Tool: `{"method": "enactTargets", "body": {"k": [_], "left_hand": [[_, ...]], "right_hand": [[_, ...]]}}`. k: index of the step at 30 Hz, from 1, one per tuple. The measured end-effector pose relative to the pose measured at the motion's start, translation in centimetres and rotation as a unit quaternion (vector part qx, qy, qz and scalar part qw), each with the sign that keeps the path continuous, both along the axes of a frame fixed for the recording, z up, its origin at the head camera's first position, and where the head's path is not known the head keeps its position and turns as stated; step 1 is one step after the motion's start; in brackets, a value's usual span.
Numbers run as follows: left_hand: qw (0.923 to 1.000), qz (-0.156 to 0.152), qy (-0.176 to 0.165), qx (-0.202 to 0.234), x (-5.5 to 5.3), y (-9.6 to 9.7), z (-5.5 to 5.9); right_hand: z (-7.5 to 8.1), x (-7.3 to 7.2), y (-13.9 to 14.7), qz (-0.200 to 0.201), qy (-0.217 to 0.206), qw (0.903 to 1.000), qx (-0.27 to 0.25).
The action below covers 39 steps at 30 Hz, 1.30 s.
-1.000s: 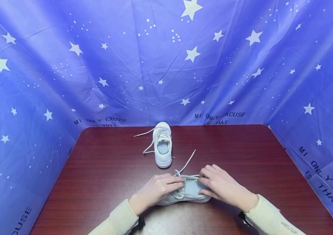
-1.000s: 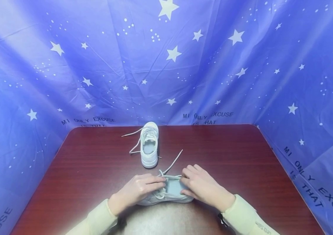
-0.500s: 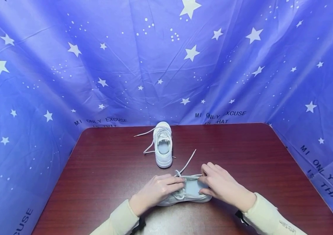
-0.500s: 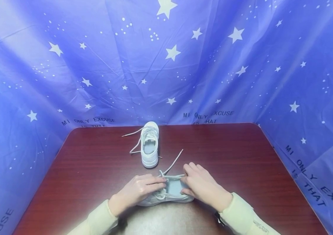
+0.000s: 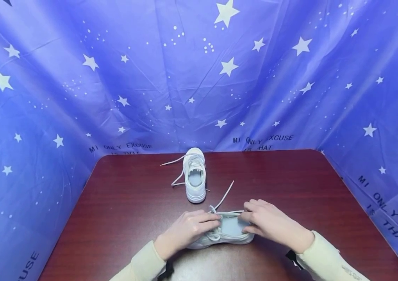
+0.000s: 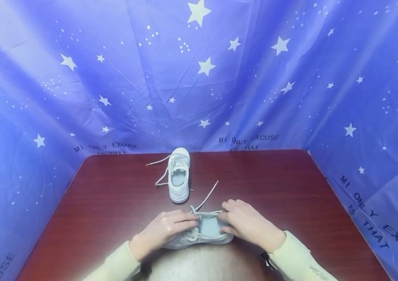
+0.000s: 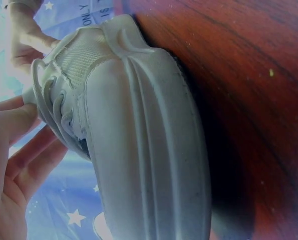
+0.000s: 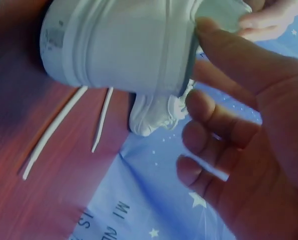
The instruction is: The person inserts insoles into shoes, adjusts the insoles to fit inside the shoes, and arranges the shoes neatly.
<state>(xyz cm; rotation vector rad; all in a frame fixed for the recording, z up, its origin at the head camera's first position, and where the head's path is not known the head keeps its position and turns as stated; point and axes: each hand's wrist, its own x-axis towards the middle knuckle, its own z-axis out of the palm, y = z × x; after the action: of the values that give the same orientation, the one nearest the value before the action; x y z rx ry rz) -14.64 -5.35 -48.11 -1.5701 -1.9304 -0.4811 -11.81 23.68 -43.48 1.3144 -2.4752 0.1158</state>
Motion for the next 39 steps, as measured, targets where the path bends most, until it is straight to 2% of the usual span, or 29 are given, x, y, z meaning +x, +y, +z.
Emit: {"method": "enactTargets", "body": {"k": [4, 13, 22, 30, 39], "left_hand": [[1.0, -0.002, -0.003, 0.005, -0.1, 0.1, 0.0], [0.9999, -0.004, -0.011, 0.008, -0.1, 0.1, -0.3], [0.9999, -0.005, -0.013, 0.007, -0.1, 0.2, -0.2], [0.9999, -0.004, -0.015, 0.005, -0.2, 0.0, -0.1], [0.9998, -0.003, -0.017, 0.007, -0.1, 0.0, -0.2]], "right_hand": [[0.3, -0.3, 0.7, 0.026, 0.01, 0.9995, -0.015], [0.2, -0.1, 1.1, 0.044, -0.03, 0.9983, -0.022], [-0.1, 0.1, 1.1, 0.022, -0.009, 0.9995, -0.018], [-0.8, 0.3, 1.0, -0.002, -0.028, 0.9996, -0.009], [-1.0, 0.6, 0.5, -0.049, -0.022, 0.9984, 0.02]]}}
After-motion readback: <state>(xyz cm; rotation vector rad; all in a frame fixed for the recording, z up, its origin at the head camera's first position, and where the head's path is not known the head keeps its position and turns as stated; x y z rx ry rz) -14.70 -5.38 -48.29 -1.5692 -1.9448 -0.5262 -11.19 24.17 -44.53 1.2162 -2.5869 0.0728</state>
